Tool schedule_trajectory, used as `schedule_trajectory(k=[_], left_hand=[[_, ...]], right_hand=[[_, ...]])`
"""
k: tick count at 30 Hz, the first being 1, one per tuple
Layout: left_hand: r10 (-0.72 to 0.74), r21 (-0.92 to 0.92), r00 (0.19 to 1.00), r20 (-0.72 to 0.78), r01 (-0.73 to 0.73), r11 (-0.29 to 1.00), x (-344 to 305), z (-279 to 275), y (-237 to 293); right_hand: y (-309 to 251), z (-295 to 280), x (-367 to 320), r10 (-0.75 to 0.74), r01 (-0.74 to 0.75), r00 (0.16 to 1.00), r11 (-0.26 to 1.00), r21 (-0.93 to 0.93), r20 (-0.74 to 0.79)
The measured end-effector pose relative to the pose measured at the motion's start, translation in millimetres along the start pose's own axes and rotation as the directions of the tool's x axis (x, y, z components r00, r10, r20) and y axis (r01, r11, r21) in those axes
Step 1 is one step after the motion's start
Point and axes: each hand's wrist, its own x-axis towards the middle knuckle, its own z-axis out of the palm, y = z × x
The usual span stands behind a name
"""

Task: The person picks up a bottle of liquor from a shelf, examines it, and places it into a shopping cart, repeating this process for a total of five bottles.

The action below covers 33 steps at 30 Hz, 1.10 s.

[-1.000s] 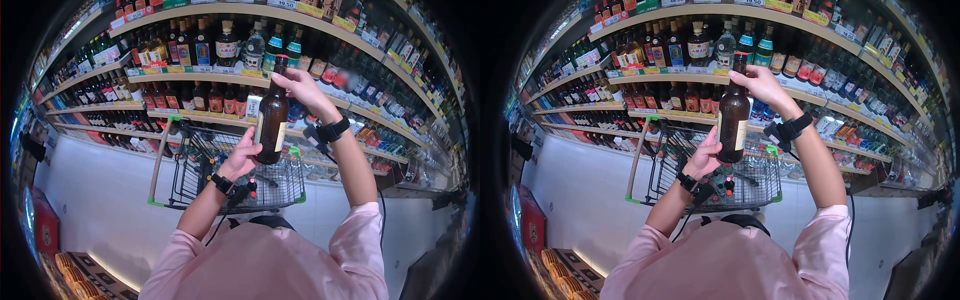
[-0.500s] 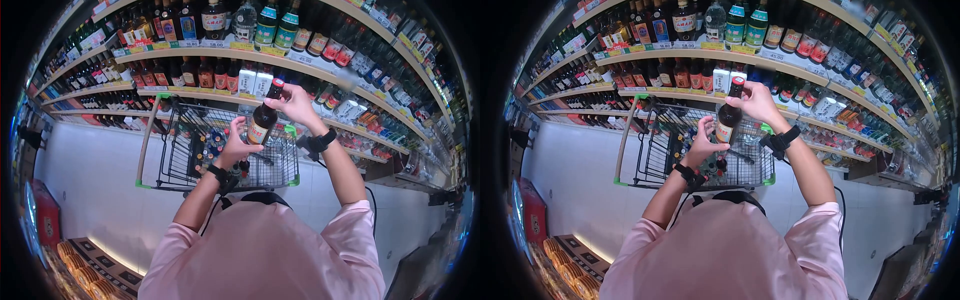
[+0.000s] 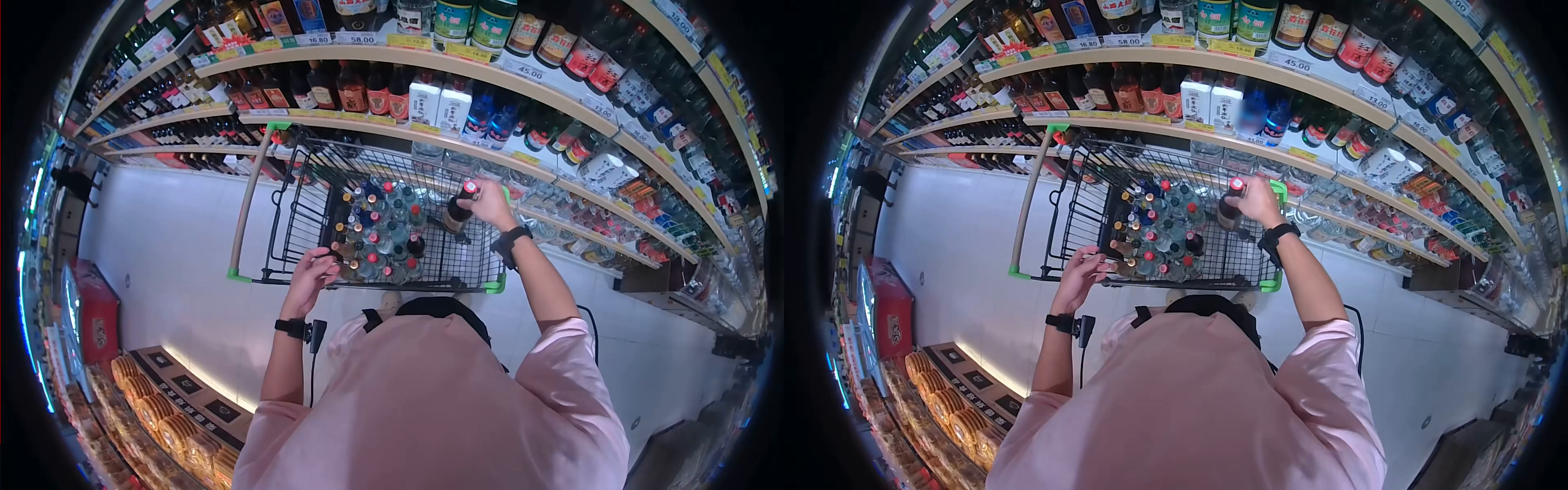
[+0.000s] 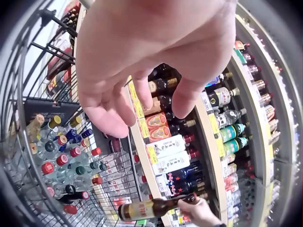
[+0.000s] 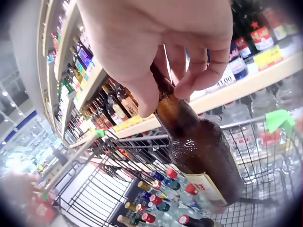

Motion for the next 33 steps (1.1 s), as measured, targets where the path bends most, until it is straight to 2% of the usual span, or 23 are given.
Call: schedule_trajectory(k=[3,6,10,13,16,22,25,31,33], left_hand=[[0.063,-0.148,0.998,0.028,-0.059,0.987,-20.4,1.1,-1.1],[0.098,-0.226,0.994,-0.039,-0.105,0.969,-37.5,11.7,4.3],[0.142,-0.285,0.988,-0.065,-0.154,0.946,-48.5,16.3,2.6],[0.149,-0.283,0.986,-0.071,-0.163,0.945,-60.8,19.5,1.7],[0.137,-0.284,0.982,-0.131,-0.169,0.944,-71.4,26.2,-1.2],[0.066,-0.245,0.97,-0.235,-0.125,0.962,-88.1,45.1,2.2],[0.07,-0.22,0.964,-0.256,-0.128,0.967,-89.7,50.2,1.7],[0.109,-0.27,0.966,-0.233,-0.173,0.947,-89.8,56.0,5.1],[0.133,-0.268,0.964,-0.232,-0.194,0.944,-90.7,53.2,2.2]], right_hand=[[37.5,33.6,2.3,-0.057,0.057,0.996,0.998,-0.007,0.068],[72.6,66.4,8.1,0.145,-0.137,0.97,0.989,-0.056,0.193],[105.7,107.4,7.6,0.102,-0.093,0.983,0.993,-0.068,0.152],[125.2,128.9,15.9,0.128,-0.113,0.975,0.989,-0.092,0.179],[140.6,154.2,23.7,0.119,-0.111,0.991,0.987,-0.118,0.062],[153.9,186.0,60.9,0.394,-0.375,0.881,0.919,-0.123,0.262],[167.9,209.3,73.6,0.39,-0.379,0.901,0.921,-0.095,0.187],[188.0,246.6,96.6,0.418,-0.39,0.883,0.907,-0.159,0.215],[192.7,259.4,99.5,0.352,-0.331,0.915,0.934,-0.133,0.196]])
